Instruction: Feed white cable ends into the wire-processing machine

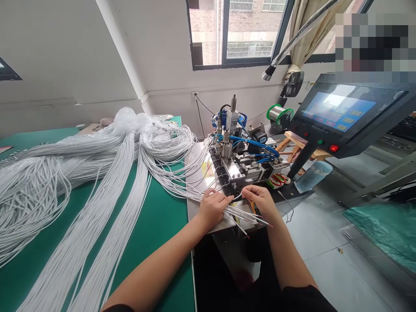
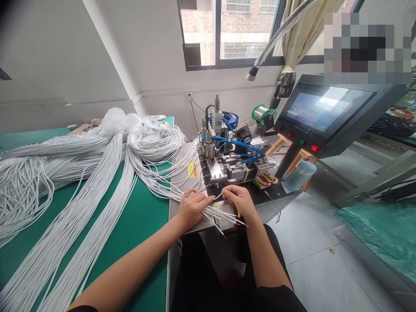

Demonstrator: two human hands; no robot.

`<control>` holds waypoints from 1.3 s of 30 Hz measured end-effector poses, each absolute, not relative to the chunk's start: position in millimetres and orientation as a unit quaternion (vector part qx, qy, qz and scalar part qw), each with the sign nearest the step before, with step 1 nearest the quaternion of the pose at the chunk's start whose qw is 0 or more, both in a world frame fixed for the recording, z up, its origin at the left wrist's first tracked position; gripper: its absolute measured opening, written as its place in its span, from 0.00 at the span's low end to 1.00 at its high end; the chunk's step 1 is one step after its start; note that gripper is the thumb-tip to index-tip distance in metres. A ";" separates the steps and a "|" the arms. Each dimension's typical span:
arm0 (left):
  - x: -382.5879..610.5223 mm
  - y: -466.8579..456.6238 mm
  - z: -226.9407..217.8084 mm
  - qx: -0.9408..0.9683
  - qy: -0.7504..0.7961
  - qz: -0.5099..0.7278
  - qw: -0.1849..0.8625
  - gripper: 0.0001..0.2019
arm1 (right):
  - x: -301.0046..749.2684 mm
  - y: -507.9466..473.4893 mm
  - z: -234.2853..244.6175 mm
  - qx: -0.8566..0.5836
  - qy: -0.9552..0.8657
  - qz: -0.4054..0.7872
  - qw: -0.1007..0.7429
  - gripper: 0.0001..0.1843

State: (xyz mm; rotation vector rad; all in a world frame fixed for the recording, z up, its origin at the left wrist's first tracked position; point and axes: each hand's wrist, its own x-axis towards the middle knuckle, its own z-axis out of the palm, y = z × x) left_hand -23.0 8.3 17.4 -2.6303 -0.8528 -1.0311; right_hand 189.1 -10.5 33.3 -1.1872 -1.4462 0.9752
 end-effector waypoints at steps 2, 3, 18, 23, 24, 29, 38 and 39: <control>-22.7 7.8 17.2 -0.890 -0.301 -0.332 0.088 0.24 | 194.2 -10.3 30.4 -0.524 -0.622 0.335 0.475 0.17; -22.3 7.4 17.1 -0.892 -0.309 -0.320 0.085 0.25 | 196.4 -9.9 28.4 -0.539 -0.639 0.297 0.461 0.16; -19.3 4.7 20.5 -0.899 -0.379 -0.212 0.047 0.26 | 195.6 11.8 1.9 -0.523 -0.595 0.409 0.452 0.17; -20.1 5.3 20.5 -0.895 -0.370 -0.240 0.063 0.23 | 190.5 13.3 -12.8 -0.523 -0.541 0.466 0.465 0.19; -20.3 5.3 20.7 -0.894 -0.367 -0.248 0.066 0.22 | 190.2 12.3 -14.1 -0.524 -0.534 0.471 0.468 0.20; -21.1 5.0 19.9 -0.889 -0.358 -0.277 0.072 0.19 | 202.4 -1.3 -12.8 -0.534 -0.524 0.454 0.483 0.24; -21.2 6.0 17.8 -0.884 -0.360 -0.291 0.070 0.16 | 246.2 -60.4 24.2 -0.506 -0.646 0.472 0.321 0.20; -21.3 6.0 17.8 -0.884 -0.358 -0.292 0.071 0.16 | 246.3 -64.9 28.8 -0.501 -0.656 0.475 0.304 0.20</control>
